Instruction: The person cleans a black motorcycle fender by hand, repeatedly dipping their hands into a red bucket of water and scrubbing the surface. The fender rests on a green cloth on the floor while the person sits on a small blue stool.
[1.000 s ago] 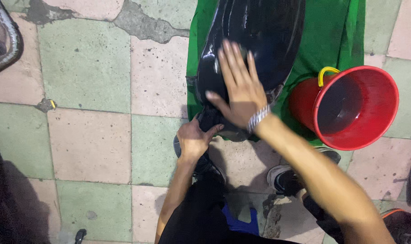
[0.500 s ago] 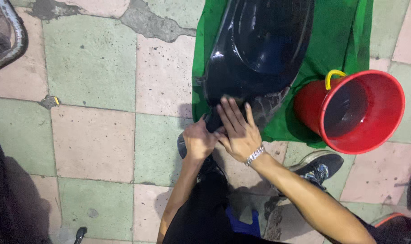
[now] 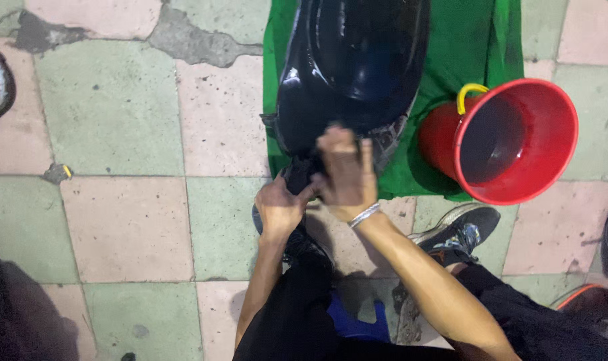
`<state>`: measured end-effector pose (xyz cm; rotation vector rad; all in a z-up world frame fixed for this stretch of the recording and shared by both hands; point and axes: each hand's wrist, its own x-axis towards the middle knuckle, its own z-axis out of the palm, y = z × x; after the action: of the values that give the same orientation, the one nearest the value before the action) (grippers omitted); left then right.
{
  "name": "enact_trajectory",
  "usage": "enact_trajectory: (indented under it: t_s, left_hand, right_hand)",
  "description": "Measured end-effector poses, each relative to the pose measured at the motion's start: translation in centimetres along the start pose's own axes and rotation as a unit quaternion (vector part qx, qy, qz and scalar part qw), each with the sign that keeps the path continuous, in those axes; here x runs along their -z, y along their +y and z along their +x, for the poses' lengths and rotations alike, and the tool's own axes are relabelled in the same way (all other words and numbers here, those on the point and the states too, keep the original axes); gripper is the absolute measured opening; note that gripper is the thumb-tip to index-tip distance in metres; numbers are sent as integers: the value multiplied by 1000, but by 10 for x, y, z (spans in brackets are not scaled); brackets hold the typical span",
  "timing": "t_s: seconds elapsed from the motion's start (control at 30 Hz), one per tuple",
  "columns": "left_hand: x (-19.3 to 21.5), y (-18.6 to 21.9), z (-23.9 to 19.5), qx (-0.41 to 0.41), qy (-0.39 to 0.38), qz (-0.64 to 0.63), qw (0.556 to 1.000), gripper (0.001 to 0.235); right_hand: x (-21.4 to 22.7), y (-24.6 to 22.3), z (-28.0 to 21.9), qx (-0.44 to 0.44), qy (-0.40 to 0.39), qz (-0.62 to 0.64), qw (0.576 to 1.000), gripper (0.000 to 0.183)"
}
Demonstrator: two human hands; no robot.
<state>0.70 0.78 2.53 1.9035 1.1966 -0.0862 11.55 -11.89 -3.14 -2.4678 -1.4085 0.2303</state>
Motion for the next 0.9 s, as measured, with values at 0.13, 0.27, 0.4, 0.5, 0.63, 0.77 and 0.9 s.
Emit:
enact_trajectory:
  t_s: [0.13, 0.27, 0.4, 0.5, 0.63, 0.77, 0.9]
  left_hand:
    - [1, 4, -6, -17, 12, -22, 1000, 46]
    - [-15, -14, -2, -61, 29, 13, 998, 42]
    - [-32, -52, 10, -53, 50, 54, 996, 57]
    - [-18, -9, -2, -47, 44, -8, 998, 46]
    - [-13, 2, -1, -71, 41, -16, 997, 42]
    - [-16, -4, 0, -53, 38, -21, 998, 44]
    - [-28, -18, 7, -83, 74, 59, 992, 52]
  right_hand:
    - [-16, 60, 3, -173, 123, 58, 975, 66]
    - [-5, -22, 1, -243, 149, 174, 943, 74]
    - [-7, -48, 7, -252, 168, 205, 931, 71]
    - [-14, 57, 45, -326, 212, 249, 887, 60]
    - [3, 24, 37, -327, 245, 286, 866, 62]
    - [11, 37, 38, -310, 172, 264, 897, 66]
    - [-7, 122, 72, -347, 163, 230, 895, 63]
